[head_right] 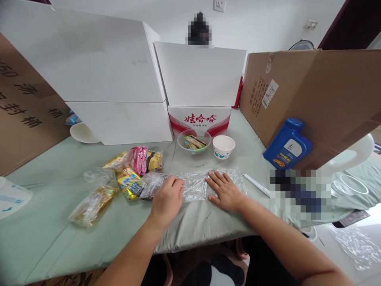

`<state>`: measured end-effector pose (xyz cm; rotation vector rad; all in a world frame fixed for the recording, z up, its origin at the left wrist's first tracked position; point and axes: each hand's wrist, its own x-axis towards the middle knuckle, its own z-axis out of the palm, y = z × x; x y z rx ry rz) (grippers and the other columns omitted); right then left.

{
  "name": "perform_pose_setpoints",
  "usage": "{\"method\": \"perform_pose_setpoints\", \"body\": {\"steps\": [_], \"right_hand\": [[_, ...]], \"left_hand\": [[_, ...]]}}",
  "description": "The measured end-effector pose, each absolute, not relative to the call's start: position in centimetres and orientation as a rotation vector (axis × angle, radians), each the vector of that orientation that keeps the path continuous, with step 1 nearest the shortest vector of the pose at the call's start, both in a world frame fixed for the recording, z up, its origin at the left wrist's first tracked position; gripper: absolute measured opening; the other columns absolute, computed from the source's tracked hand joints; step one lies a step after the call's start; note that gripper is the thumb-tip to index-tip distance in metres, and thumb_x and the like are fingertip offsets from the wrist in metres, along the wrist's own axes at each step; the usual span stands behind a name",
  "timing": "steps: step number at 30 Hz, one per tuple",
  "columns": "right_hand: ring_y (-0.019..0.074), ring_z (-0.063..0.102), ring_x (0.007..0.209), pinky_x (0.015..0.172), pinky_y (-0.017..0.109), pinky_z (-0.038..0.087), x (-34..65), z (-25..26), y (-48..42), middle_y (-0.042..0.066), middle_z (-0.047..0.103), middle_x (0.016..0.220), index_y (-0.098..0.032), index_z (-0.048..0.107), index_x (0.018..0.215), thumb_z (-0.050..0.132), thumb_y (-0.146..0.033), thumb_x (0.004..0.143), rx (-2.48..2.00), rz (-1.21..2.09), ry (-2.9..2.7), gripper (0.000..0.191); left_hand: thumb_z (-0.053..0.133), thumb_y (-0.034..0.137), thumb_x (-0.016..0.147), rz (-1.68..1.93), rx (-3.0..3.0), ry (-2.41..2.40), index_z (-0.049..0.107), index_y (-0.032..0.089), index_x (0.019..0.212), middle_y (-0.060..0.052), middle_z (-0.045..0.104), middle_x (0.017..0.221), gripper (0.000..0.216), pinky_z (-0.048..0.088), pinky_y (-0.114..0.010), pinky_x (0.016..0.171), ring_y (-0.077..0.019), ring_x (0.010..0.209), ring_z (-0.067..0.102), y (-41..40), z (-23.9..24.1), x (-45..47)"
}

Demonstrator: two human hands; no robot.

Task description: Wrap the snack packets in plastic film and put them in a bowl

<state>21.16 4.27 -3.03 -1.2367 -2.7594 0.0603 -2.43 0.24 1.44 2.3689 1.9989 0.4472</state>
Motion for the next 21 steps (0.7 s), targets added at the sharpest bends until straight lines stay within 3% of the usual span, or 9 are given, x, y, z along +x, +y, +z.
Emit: {"method": "perform_pose_setpoints", "body": {"steps": [2,4,7,10,13,15,17,19,21], "right_hand": [[0.0315,0.016,0.146,0.115,0.056,0.017,21.1,-2.9,4.2,0.009,0.023,0.158,-0.021,0.026,0.152,0.038,-0.055,0.095,-1.242,0.064,-2.780,0.068],[0.0332,0.013,0.146,0.114,0.058,0.016,21.1,-2.6,4.1,0.008,0.022,0.159,-0.021,0.026,0.152,0.038,-0.057,0.094,-1.259,0.079,-2.802,0.069],[0.0373,0.010,0.146,0.113,0.061,0.016,21.9,-2.5,3.8,0.009,0.021,0.159,-0.022,0.026,0.152,0.042,-0.067,0.088,-1.330,0.092,-2.805,0.079],[0.0405,0.011,0.145,0.111,0.063,0.017,24.1,-2.7,3.1,0.013,0.022,0.158,-0.020,0.024,0.153,0.042,-0.075,0.083,-1.455,0.053,-2.756,0.091],[0.0397,0.011,0.145,0.112,0.062,0.018,26.9,-2.6,1.6,0.016,0.022,0.158,-0.018,0.023,0.153,0.045,-0.075,0.081,-1.456,-0.039,-2.687,0.094],[0.0364,0.018,0.144,0.113,0.057,0.023,28.3,-2.2,0.4,0.015,0.026,0.157,-0.018,0.030,0.151,0.050,-0.071,0.082,-1.374,-0.042,-2.671,0.089],[0.0307,0.034,0.139,0.111,0.049,0.034,29.1,-1.7,-0.6,0.013,0.040,0.150,-0.020,0.044,0.143,0.051,-0.060,0.088,-1.293,0.027,-2.668,0.068],[0.0248,0.050,0.127,0.105,0.043,0.044,29.5,-1.3,-1.4,0.010,0.056,0.136,-0.024,0.056,0.131,0.048,-0.043,0.095,-1.238,0.100,-2.640,0.041],[0.0222,0.057,0.118,0.101,0.041,0.048,29.8,-1.2,-1.7,0.007,0.064,0.125,-0.026,0.062,0.121,0.045,-0.032,0.097,-1.221,0.121,-2.578,0.030]], "left_hand": [[0.051,0.015,0.091,0.435,2.544,1.707,0.061,0.020,0.119,-0.010,0.059,0.127,0.030,0.043,-0.039,0.101,-0.0263,0.121,0.053,0.2,1.1,-1.7],[0.061,0.032,0.088,0.297,2.581,1.498,0.046,0.024,0.139,-0.010,0.043,0.148,0.053,0.030,-0.051,0.112,-0.0329,0.139,0.033,0.5,0.4,-1.1],[0.065,0.057,0.079,0.077,2.437,1.523,0.031,0.026,0.149,-0.010,0.022,0.159,0.084,0.015,-0.064,0.114,-0.0414,0.146,0.008,0.9,-0.7,-1.1],[0.062,0.063,0.077,0.030,2.349,1.603,0.029,0.027,0.150,-0.009,0.015,0.161,0.087,0.010,-0.063,0.115,-0.0404,0.146,0.003,1.0,-0.9,-1.7],[0.066,0.060,0.076,0.088,2.355,1.651,0.037,0.024,0.146,-0.011,0.017,0.160,0.084,0.011,-0.062,0.115,-0.0403,0.146,0.005,0.5,-0.4,-2.0],[0.070,0.050,0.075,0.171,2.417,1.650,0.051,0.019,0.134,-0.014,0.027,0.157,0.068,0.016,-0.059,0.115,-0.0400,0.145,0.013,0.1,0.3,-2.0],[0.069,0.032,0.077,0.221,2.491,1.579,0.063,0.018,0.110,-0.014,0.046,0.142,0.036,0.029,-0.050,0.112,-0.0348,0.137,0.033,-0.3,1.0,-2.2],[0.061,0.014,0.077,0.205,2.518,1.499,0.063,0.018,0.087,-0.010,0.060,0.118,0.011,0.041,-0.041,0.100,-0.0274,0.119,0.051,-0.3,1.6,-2.6],[0.053,0.003,0.072,0.201,2.508,1.451,0.058,0.020,0.075,-0.007,0.062,0.101,0.018,0.045,-0.035,0.089,-0.0227,0.101,0.057,0.0,2.0,-3.3]]}}
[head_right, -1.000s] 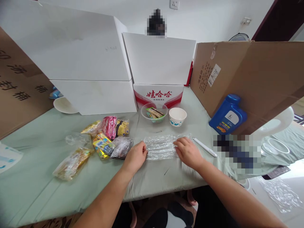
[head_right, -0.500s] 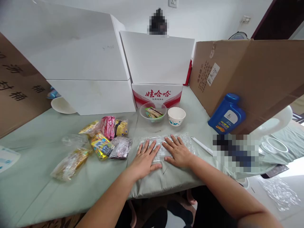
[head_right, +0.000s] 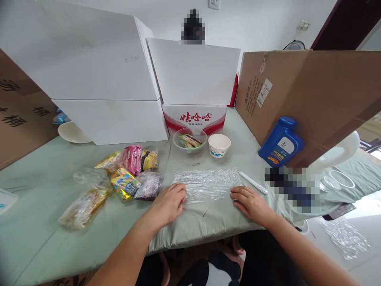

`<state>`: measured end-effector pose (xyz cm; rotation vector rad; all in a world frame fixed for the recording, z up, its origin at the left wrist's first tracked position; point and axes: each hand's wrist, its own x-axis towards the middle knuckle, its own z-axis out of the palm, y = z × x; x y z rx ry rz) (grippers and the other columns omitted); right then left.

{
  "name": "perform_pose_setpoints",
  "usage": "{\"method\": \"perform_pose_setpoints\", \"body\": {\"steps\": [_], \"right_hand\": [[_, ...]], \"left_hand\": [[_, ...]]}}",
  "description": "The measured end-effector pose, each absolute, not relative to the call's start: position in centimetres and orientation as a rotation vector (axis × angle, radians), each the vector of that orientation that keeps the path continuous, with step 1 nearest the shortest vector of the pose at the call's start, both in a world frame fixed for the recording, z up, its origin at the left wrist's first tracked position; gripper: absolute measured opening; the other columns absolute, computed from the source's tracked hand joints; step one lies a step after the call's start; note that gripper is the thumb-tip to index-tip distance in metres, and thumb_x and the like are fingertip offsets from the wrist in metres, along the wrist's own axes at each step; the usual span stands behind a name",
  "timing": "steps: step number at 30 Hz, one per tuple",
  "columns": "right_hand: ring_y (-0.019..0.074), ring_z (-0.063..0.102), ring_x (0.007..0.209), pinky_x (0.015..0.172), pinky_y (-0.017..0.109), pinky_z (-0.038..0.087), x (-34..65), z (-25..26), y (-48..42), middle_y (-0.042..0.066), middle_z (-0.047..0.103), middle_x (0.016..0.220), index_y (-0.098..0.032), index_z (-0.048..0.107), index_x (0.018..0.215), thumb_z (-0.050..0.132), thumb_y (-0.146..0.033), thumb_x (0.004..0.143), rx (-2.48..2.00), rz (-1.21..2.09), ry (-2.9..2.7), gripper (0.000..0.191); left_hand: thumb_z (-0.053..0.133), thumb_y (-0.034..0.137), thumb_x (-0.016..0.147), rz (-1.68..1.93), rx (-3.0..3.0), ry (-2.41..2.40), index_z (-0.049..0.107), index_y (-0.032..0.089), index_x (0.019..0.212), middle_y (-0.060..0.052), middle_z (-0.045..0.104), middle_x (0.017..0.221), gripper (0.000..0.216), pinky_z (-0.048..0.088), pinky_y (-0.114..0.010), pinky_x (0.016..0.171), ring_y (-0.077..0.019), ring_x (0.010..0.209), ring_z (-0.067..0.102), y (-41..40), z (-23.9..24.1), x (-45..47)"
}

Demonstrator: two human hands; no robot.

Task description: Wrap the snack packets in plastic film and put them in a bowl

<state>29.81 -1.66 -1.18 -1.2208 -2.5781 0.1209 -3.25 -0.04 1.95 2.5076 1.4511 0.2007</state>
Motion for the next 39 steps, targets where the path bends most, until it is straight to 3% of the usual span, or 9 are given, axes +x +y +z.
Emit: {"method": "perform_pose_setpoints", "body": {"steps": [6,12,16,22,27,32,34,39], "right_hand": [[0.0217,0.064,0.101,0.089,0.041,0.053,30.3,-1.1,-1.4,0.007,0.070,0.108,-0.024,0.066,0.101,0.044,-0.024,0.096,-1.257,0.127,-2.429,0.022],[0.0199,0.066,0.085,0.079,0.036,0.052,29.9,-0.4,-1.4,0.006,0.070,0.091,-0.023,0.058,0.093,0.040,-0.030,0.096,-1.384,0.237,-2.270,0.019],[0.0189,0.065,0.065,0.064,0.032,0.050,29.2,-0.6,-0.3,0.001,0.069,0.073,-0.024,0.056,0.095,0.035,-0.034,0.096,-1.656,0.273,-2.109,0.023],[0.0222,0.069,0.072,0.062,0.032,0.048,28.1,-1.7,1.5,0.006,0.073,0.090,-0.024,0.060,0.098,0.035,-0.033,0.095,-1.861,-0.055,-2.120,0.027],[0.0240,0.067,0.070,0.060,0.034,0.047,27.3,-2.0,1.3,0.009,0.070,0.089,-0.021,0.063,0.094,0.034,-0.035,0.097,-2.004,-0.197,-2.246,0.032],[0.0292,0.061,0.099,0.085,0.043,0.049,27.8,-2.1,0.8,0.013,0.064,0.104,-0.019,0.062,0.107,0.042,-0.034,0.094,-1.782,-0.214,-2.202,0.029],[0.0295,0.059,0.101,0.089,0.045,0.048,28.1,-2.2,0.5,0.013,0.064,0.106,-0.018,0.061,0.111,0.042,-0.035,0.093,-1.734,-0.203,-2.184,0.031],[0.0299,0.059,0.089,0.083,0.047,0.049,28.3,-2.2,-0.3,0.012,0.064,0.090,-0.020,0.062,0.087,0.046,-0.038,0.090,-1.779,-0.173,-2.200,0.024]], "left_hand": [[0.046,-0.002,0.067,0.300,2.382,1.347,0.048,0.022,0.068,-0.001,0.060,0.082,0.023,0.043,-0.028,0.075,-0.0178,0.085,0.056,0.6,3.0,-4.8],[0.045,0.010,0.083,0.295,2.203,1.530,0.052,0.023,0.083,0.003,0.061,0.073,0.015,0.037,-0.026,0.061,-0.0162,0.068,0.057,0.4,3.6,-5.2],[0.044,0.015,0.091,0.320,2.241,1.741,0.054,0.022,0.092,0.000,0.067,0.081,0.013,0.038,-0.027,0.064,-0.0181,0.075,0.063,1.4,2.5,-4.9],[0.042,0.019,0.095,0.347,2.279,1.909,0.056,0.021,0.098,-0.003,0.070,0.090,0.014,0.040,-0.028,0.066,-0.0202,0.083,0.066,2.3,1.2,-3.7],[0.047,0.025,0.095,0.228,2.218,2.053,0.058,0.019,0.100,-0.006,0.069,0.090,0.014,0.043,-0.030,0.065,-0.0228,0.080,0.066,2.6,0.8,-3.3],[0.052,0.026,0.092,0.354,2.234,2.182,0.061,0.016,0.101,-0.012,0.063,0.099,0.016,0.046,-0.034,0.074,-0.0267,0.094,0.061,2.1,1.1,-3.3],[0.048,0.023,0.094,0.483,2.354,2.104,0.062,0.017,0.099,-0.012,0.061,0.101,0.017,0.046,-0.035,0.080,-0.0265,0.098,0.057,1.5,1.3,-2.7],[0.052,0.021,0.091,0.299,2.508,1.785,0.064,0.019,0.107,-0.010,0.062,0.101,0.019,0.047,-0.037,0.081,-0.0269,0.099,0.056,0.5,1.1,-0.8]]}}
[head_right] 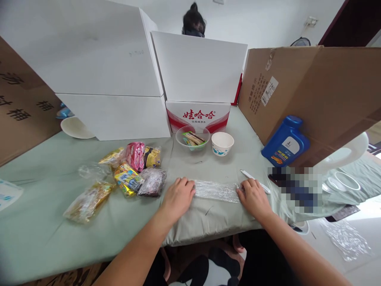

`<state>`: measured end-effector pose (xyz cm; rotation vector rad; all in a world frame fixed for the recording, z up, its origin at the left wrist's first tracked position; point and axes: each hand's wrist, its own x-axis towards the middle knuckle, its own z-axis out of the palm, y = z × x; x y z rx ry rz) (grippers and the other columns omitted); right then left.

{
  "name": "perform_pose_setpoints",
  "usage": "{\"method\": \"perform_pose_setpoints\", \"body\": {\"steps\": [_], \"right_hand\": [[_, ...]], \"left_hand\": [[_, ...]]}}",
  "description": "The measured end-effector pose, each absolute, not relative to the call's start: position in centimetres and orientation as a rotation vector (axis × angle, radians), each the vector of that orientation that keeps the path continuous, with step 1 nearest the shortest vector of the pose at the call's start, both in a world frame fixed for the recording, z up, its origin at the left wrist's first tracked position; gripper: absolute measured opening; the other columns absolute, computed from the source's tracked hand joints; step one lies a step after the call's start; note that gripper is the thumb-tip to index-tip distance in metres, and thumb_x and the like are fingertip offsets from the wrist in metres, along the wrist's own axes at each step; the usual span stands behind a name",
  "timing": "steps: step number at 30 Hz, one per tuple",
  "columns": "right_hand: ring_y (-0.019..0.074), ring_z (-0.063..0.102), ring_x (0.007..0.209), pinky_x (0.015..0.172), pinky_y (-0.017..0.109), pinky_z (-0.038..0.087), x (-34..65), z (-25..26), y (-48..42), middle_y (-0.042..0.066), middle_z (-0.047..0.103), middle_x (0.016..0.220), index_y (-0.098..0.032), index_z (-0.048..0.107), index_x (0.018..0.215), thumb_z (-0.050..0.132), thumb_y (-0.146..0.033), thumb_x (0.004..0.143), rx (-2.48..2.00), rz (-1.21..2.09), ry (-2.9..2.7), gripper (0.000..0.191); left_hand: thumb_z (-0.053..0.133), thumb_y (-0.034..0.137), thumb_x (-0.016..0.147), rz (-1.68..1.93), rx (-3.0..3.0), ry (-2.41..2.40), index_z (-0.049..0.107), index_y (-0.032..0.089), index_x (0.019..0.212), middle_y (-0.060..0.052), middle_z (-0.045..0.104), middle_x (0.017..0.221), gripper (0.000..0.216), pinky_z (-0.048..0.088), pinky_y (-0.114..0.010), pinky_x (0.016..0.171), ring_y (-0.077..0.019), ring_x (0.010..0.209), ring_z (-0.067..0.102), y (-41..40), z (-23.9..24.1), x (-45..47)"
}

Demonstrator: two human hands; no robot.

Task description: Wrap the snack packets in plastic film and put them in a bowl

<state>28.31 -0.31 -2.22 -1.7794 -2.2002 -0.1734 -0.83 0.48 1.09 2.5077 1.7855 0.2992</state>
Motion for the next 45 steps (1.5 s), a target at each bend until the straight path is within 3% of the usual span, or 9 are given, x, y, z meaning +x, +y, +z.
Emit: {"method": "perform_pose_setpoints", "body": {"steps": [4,8,11,15,22,26,33,40,45], "right_hand": [[0.0224,0.062,0.075,0.072,0.040,0.052,28.2,-1.3,-1.3,0.009,0.065,0.095,-0.023,0.054,0.078,0.047,-0.040,0.089,-1.703,0.184,-2.030,0.021],[0.0082,0.053,0.048,0.044,0.026,0.047,27.5,1.4,-2.9,0.009,0.065,0.115,-0.023,0.052,0.098,0.057,-0.043,0.085,-1.583,0.775,-1.700,0.023],[0.0068,0.052,0.047,0.038,0.023,0.044,26.3,4.2,-3.8,0.011,0.063,0.120,-0.023,0.053,0.110,0.062,-0.045,0.083,-1.461,1.059,-1.644,0.036],[0.0143,0.066,0.062,0.045,0.024,0.050,23.9,6.7,-2.5,0.009,0.068,0.102,-0.020,0.057,0.103,0.063,-0.047,0.084,-1.278,1.395,-1.631,0.033],[0.0218,0.071,0.085,0.067,0.033,0.059,19.6,4.4,5.1,0.012,0.067,0.096,-0.016,0.057,0.095,0.062,-0.048,0.086,-1.338,1.620,-1.409,0.033],[0.0234,0.071,0.083,0.075,0.041,0.059,18.9,1.6,7.7,0.013,0.067,0.092,-0.017,0.055,0.092,0.061,-0.047,0.086,-1.351,1.579,-1.435,0.032],[0.0214,0.065,0.101,0.086,0.040,0.053,19.6,-1.7,8.1,0.010,0.065,0.108,-0.021,0.054,0.106,0.046,-0.043,0.090,-1.236,1.112,-1.605,0.028],[0.0256,0.056,0.101,0.096,0.046,0.041,19.0,-1.9,7.4,0.008,0.067,0.100,-0.022,0.068,0.094,0.059,-0.020,0.081,-1.135,0.622,-2.056,0.016],[0.0247,0.054,0.095,0.089,0.042,0.043,18.3,-1.6,8.1,0.009,0.065,0.098,-0.020,0.067,0.087,0.058,-0.015,0.083,-1.083,0.359,-2.297,0.011]], "left_hand": [[0.055,0.017,0.088,0.263,2.499,1.767,0.059,0.018,0.122,-0.014,0.061,0.115,0.034,0.046,-0.045,0.088,-0.0317,0.108,0.054,0.1,1.1,-0.2],[0.051,0.016,0.090,0.385,2.468,1.668,0.053,0.018,0.132,-0.014,0.056,0.129,0.042,0.045,-0.047,0.094,-0.0321,0.117,0.052,-2.1,1.6,1.3],[0.060,0.030,0.087,0.300,2.435,1.438,0.044,0.017,0.140,-0.016,0.048,0.141,0.057,0.039,-0.051,0.103,-0.0369,0.131,0.042,-4.1,1.2,2.8],[0.065,0.034,0.084,0.165,2.465,1.035,0.040,0.021,0.142,-0.013,0.040,0.150,0.064,0.025,-0.057,0.112,-0.0362,0.142,0.026,-4.5,0.7,2.6],[0.069,0.027,0.079,0.237,2.389,0.752,0.050,0.024,0.132,-0.009,0.050,0.143,0.056,0.027,-0.040,0.114,-0.0244,0.136,0.041,-1.1,1.0,-0.4],[0.074,0.028,0.075,0.280,2.350,0.740,0.047,0.025,0.136,-0.009,0.046,0.147,0.066,0.025,-0.041,0.114,-0.0250,0.138,0.038,-0.6,0.6,-0.6],[0.072,0.033,0.077,0.303,2.307,0.705,0.047,0.029,0.137,-0.006,0.047,0.146,0.066,0.027,-0.044,0.113,-0.0262,0.137,0.039,-0.1,0.0,-0.6],[0.073,0.033,0.076,0.266,2.315,0.706,0.049,0.028,0.135,-0.007,0.050,0.144,0.064,0.029,-0.044,0.111,-0.0273,0.134,0.042,0.1,0.3,-0.6],[0.075,0.030,0.074,0.249,2.297,0.749,0.051,0.023,0.133,-0.010,0.050,0.143,0.064,0.031,-0.043,0.111,-0.0274,0.133,0.044,-0.1,0.7,-0.5]]}}
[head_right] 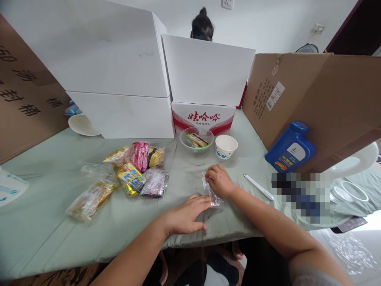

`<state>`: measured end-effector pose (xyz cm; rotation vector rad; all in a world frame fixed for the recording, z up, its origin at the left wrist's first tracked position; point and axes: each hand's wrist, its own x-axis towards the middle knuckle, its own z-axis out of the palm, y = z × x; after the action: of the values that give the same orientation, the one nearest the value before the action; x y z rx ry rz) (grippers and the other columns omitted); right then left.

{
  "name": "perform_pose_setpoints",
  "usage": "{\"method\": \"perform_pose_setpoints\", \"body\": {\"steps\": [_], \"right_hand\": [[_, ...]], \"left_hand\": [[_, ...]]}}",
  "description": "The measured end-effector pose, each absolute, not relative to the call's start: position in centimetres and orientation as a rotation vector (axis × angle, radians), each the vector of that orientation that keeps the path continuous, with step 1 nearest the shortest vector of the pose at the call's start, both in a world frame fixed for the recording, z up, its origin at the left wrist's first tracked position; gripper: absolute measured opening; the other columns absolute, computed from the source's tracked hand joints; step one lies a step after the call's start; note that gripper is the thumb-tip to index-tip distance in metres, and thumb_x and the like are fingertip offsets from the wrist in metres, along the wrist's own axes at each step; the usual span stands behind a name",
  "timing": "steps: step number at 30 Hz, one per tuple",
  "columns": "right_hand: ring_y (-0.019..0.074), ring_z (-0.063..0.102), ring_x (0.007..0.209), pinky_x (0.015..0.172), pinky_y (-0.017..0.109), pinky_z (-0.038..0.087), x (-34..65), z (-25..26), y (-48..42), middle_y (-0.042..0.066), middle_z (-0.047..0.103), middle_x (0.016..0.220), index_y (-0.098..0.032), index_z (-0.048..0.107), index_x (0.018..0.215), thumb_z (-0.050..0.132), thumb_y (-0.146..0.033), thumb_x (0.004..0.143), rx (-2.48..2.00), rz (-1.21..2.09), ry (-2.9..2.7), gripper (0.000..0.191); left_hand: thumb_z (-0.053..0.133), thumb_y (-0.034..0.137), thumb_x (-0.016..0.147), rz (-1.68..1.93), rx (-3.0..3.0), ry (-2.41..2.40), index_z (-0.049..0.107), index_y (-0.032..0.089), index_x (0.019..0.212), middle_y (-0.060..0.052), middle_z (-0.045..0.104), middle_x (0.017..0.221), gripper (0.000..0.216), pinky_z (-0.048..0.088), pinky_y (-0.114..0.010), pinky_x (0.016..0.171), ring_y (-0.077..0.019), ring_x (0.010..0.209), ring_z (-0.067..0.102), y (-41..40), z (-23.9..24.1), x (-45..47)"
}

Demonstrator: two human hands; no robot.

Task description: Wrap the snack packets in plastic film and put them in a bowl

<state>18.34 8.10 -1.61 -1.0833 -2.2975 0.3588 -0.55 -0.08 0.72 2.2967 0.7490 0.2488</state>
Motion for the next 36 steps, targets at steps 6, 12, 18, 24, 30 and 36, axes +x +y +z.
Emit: {"method": "perform_pose_setpoints", "body": {"steps": [6,12,18,24,30,36], "right_hand": [[0.0237,0.052,0.094,0.086,0.039,0.041,18.0,-1.6,8.9,0.008,0.064,0.094,-0.019,0.062,0.092,0.050,-0.015,0.090,-1.134,0.169,-2.319,0.012],[0.0245,0.051,0.093,0.083,0.037,0.041,16.9,-2.9,9.5,0.009,0.064,0.093,-0.018,0.063,0.090,0.052,-0.016,0.091,-1.174,0.061,-2.390,0.011],[0.0245,0.051,0.094,0.085,0.037,0.041,16.8,-3.6,9.4,0.010,0.063,0.095,-0.019,0.064,0.092,0.050,-0.019,0.093,-1.194,0.021,-2.406,0.013],[0.0246,0.054,0.093,0.085,0.039,0.044,16.8,-3.3,9.9,0.011,0.064,0.095,-0.018,0.064,0.092,0.051,-0.016,0.090,-1.170,0.076,-2.390,0.013],[0.0215,0.058,0.104,0.093,0.039,0.045,19.0,0.4,8.8,0.009,0.065,0.106,-0.020,0.062,0.101,0.046,-0.024,0.095,-1.056,0.180,-2.306,0.017],[0.0245,0.060,0.102,0.090,0.039,0.049,20.4,0.6,2.2,0.011,0.066,0.108,-0.020,0.059,0.114,0.054,-0.050,0.091,-0.816,0.629,-2.501,0.038]], "left_hand": [[0.075,0.028,0.074,0.281,2.281,0.765,0.050,0.025,0.134,-0.009,0.046,0.146,0.066,0.032,-0.045,0.111,-0.0287,0.134,0.043,-0.1,0.4,-0.8],[0.070,0.024,0.076,0.401,2.189,0.825,0.052,0.022,0.132,-0.010,0.050,0.143,0.058,0.037,-0.046,0.110,-0.0277,0.132,0.046,-0.2,-0.1,-0.6],[0.067,0.013,0.075,0.915,2.278,1.176,0.049,0.020,0.129,-0.011,0.053,0.131,0.057,0.042,-0.046,0.106,-0.0273,0.125,0.049,-0.5,-1.0,0.0],[0.063,0.014,0.082,0.673,2.676,1.033,0.061,0.021,0.106,-0.007,0.063,0.111,0.025,0.044,-0.044,0.099,-0.0269,0.121,0.051,-0.2,-1.7,0.6],[0.053,0.012,0.088,0.569,2.648,1.069,0.065,0.019,0.085,-0.005,0.067,0.092,0.014,0.048,-0.035,0.085,-0.0205,0.097,0.062,0.3,-2.1,0.4],[0.044,0.012,0.091,0.731,2.398,1.129,0.061,0.019,0.095,-0.004,0.066,0.096,0.019,0.051,-0.030,0.079,-0.0176,0.087,0.063,-0.1,-1.1,-0.1]]}}
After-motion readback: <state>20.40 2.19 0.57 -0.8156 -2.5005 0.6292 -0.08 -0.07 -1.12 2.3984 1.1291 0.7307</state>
